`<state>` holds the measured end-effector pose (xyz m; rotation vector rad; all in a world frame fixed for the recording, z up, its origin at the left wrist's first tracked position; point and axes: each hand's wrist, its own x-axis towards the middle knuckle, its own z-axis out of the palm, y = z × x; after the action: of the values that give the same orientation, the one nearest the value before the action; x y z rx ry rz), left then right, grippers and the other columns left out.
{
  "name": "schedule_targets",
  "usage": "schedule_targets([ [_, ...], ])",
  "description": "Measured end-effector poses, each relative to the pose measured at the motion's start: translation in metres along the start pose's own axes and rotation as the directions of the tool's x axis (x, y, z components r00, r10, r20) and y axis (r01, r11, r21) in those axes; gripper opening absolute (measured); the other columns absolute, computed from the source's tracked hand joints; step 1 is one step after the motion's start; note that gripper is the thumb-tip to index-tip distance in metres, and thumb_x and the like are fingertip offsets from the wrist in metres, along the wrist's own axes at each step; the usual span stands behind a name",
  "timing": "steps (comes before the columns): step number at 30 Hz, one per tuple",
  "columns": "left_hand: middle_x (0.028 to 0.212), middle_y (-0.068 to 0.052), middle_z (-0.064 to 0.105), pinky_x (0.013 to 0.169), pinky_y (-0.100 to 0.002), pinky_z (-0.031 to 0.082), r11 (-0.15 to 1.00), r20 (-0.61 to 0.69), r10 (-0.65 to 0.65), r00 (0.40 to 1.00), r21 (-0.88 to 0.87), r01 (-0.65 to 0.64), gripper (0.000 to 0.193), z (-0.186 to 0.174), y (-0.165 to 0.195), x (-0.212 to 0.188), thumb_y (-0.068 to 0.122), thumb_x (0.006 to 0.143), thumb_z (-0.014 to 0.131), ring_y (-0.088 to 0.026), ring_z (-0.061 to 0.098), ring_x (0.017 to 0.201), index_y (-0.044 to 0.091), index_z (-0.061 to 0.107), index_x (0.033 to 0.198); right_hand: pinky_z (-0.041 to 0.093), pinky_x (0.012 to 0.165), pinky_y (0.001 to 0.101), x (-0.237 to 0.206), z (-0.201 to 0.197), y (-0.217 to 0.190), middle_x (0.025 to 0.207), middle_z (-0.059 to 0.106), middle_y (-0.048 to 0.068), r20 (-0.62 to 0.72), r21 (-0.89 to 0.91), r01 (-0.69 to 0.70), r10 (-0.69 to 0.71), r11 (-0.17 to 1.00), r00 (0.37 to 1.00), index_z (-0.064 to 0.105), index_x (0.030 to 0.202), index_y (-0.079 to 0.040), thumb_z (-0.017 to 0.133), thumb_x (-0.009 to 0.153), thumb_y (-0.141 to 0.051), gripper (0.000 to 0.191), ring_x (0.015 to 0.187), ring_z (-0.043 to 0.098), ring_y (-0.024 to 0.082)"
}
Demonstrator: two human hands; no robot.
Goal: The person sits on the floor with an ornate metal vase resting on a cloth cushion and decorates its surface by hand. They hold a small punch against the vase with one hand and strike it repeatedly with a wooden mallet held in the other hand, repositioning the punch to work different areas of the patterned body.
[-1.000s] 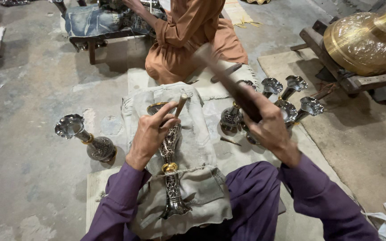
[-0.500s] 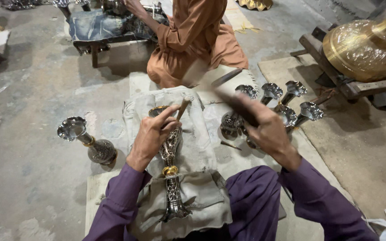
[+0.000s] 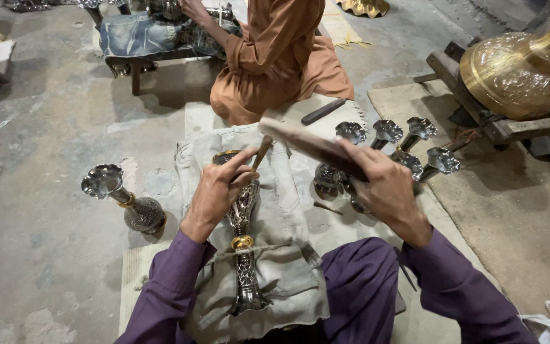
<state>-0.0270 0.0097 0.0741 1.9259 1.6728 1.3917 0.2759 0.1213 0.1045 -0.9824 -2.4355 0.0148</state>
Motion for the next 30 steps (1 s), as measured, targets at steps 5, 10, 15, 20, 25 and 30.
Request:
schedule_targets([
  [5,0.089,-0.013,0.079,0.068,-0.033,0.06,0.999,-0.042,-0.031,0.999,-0.027,0.03,0.05,0.002,0.0,0.001,0.008,0.09,0.075,-0.016,0.078,0.076,0.012,0.062,0.137,0.062,0.077,0.0372,0.004,-0.003,-0.002,0.115,0.071,0.011,-0.192,0.165,0.07,-0.038,0.984,0.981,0.049,0.152,-0.019,0.066,0.09,-0.003,0.067,0.088,0.072,0.022],
  [10,0.089,-0.013,0.079,0.065,-0.032,0.059,0.997,-0.028,-0.069,0.997,-0.028,0.068,0.05,0.002,-0.001,0.001,0.007,0.089,0.078,-0.014,0.077,0.074,0.012,0.062,0.136,0.062,0.072,0.0381,0.003,-0.008,-0.002,0.103,0.075,0.006,-0.028,-0.134,0.073,-0.078,0.988,0.997,0.054,0.151,-0.023,0.065,0.083,0.0,0.072,0.079,0.071,0.021],
  [15,0.092,-0.011,0.081,0.072,-0.03,0.063,0.985,0.074,-0.077,0.994,-0.146,0.087,0.046,-0.006,-0.006,0.01,0.002,0.089,0.074,-0.013,0.079,0.085,0.01,0.063,0.133,0.06,0.056,0.033,-0.002,0.004,0.001,0.108,0.073,0.008,0.075,0.025,-0.121,0.119,0.992,0.99,0.051,0.15,-0.021,0.065,0.081,-0.001,0.073,0.074,0.071,0.02],
  [20,0.095,-0.01,0.081,0.075,-0.031,0.064,0.995,0.282,-0.056,0.958,-0.058,0.075,0.05,-0.014,-0.008,0.025,0.006,0.087,0.075,-0.015,0.08,0.084,0.015,0.063,0.135,0.062,0.064,0.0288,-0.017,0.033,-0.001,0.111,0.074,0.008,0.116,0.037,0.045,-0.049,0.998,0.992,0.055,0.147,-0.021,0.064,0.081,0.0,0.07,0.083,0.074,0.019],
  [25,0.097,-0.011,0.081,0.078,-0.034,0.063,0.998,0.345,-0.036,0.938,-0.038,0.052,0.051,-0.017,-0.003,0.032,0.011,0.087,0.075,-0.017,0.08,0.087,0.018,0.063,0.136,0.063,0.069,0.0317,-0.024,0.044,0.001,0.111,0.075,0.006,0.164,0.017,-0.058,0.054,0.998,0.985,0.053,0.147,-0.022,0.065,0.08,-0.001,0.072,0.08,0.074,0.02],
  [30,0.093,-0.009,0.081,0.075,-0.034,0.062,0.999,0.34,-0.035,0.94,-0.004,0.039,0.049,-0.019,0.005,0.033,0.014,0.086,0.076,-0.018,0.08,0.084,0.018,0.064,0.134,0.063,0.068,0.0319,-0.017,0.033,-0.003,0.099,0.074,0.006,-0.05,0.54,-0.221,0.293,0.812,0.955,0.049,0.152,-0.019,0.066,0.088,-0.005,0.067,0.074,0.072,0.02],
])
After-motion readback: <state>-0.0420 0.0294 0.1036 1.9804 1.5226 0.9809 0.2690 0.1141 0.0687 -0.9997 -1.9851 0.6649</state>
